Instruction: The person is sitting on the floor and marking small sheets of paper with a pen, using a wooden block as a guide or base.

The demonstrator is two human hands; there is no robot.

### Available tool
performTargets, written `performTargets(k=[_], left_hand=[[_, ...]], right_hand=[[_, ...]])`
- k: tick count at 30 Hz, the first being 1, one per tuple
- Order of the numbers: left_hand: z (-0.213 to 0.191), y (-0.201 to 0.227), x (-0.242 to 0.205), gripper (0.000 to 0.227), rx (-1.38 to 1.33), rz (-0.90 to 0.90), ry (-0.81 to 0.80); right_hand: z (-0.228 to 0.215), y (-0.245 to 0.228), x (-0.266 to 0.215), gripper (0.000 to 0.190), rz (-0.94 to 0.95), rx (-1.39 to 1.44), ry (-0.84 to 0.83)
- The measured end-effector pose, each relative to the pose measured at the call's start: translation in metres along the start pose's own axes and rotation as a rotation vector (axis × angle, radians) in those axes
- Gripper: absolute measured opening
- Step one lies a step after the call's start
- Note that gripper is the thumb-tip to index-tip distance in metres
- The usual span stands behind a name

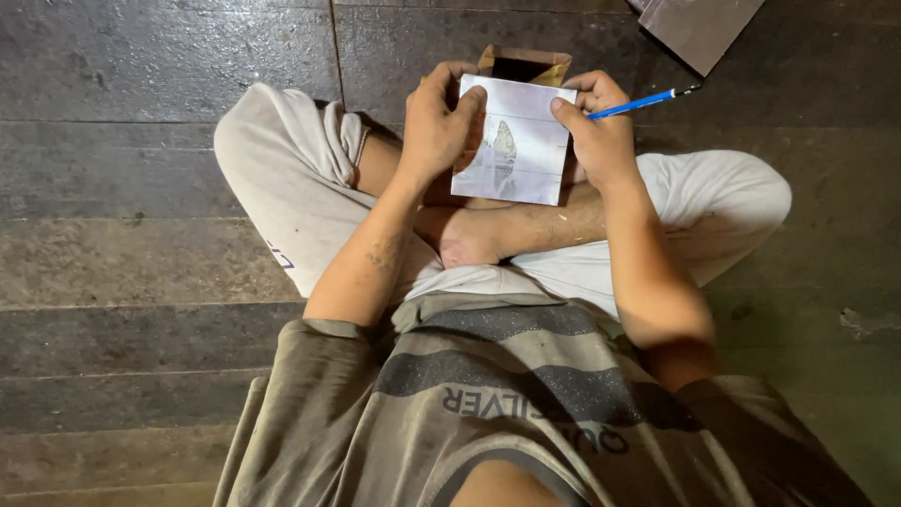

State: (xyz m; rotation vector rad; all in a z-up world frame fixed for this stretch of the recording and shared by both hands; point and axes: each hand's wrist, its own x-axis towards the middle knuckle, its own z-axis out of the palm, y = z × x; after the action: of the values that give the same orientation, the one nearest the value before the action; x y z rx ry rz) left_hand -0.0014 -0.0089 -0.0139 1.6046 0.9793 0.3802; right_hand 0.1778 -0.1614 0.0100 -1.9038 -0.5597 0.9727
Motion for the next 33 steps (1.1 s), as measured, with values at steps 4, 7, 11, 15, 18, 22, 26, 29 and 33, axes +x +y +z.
performTargets(k=[4, 7, 11, 15, 18, 22, 26, 29, 33], left_hand=[[-0.002, 0.006, 0.0, 0.017, -0.003, -0.051, -0.023], [-0.004, 0.007, -0.001, 0.016, -0.025, -0.005, -0.048], [-0.004, 0.008, 0.0, 0.013, -0.023, -0.048, -0.049], [-0.004, 0.008, 0.0, 0.015, -0.013, -0.088, -0.034], [-0.002, 0.005, -0.001, 0.017, -0.022, -0.074, -0.023], [-0.003, 0.007, -0.002, 0.018, -0.023, -0.075, -0.028], [-0.002, 0.004, -0.001, 0.019, -0.013, -0.067, -0.018], [-0.003, 0.004, -0.001, 0.02, -0.008, -0.077, -0.013], [-0.009, 0.035, -0.007, 0.014, -0.147, -0.133, -0.073]], right_hand=[[0.0, 0.001, 0.002, 0.011, 0.016, -0.022, -0.002], [0.0, 0.013, 0.006, 0.011, -0.02, 0.013, -0.005], [0.002, 0.015, 0.008, 0.013, -0.056, 0.055, 0.033], [0.002, 0.014, 0.009, 0.012, -0.03, 0.085, 0.043], [0.001, 0.017, 0.01, 0.01, -0.031, 0.09, 0.05], [0.0, 0.017, 0.01, 0.011, -0.059, 0.105, 0.039], [0.0, 0.013, 0.009, 0.01, -0.065, 0.068, 0.034], [0.003, 0.014, 0.011, 0.009, -0.087, 0.066, 0.037], [0.002, 0.017, 0.012, 0.007, -0.094, 0.091, 0.034]])
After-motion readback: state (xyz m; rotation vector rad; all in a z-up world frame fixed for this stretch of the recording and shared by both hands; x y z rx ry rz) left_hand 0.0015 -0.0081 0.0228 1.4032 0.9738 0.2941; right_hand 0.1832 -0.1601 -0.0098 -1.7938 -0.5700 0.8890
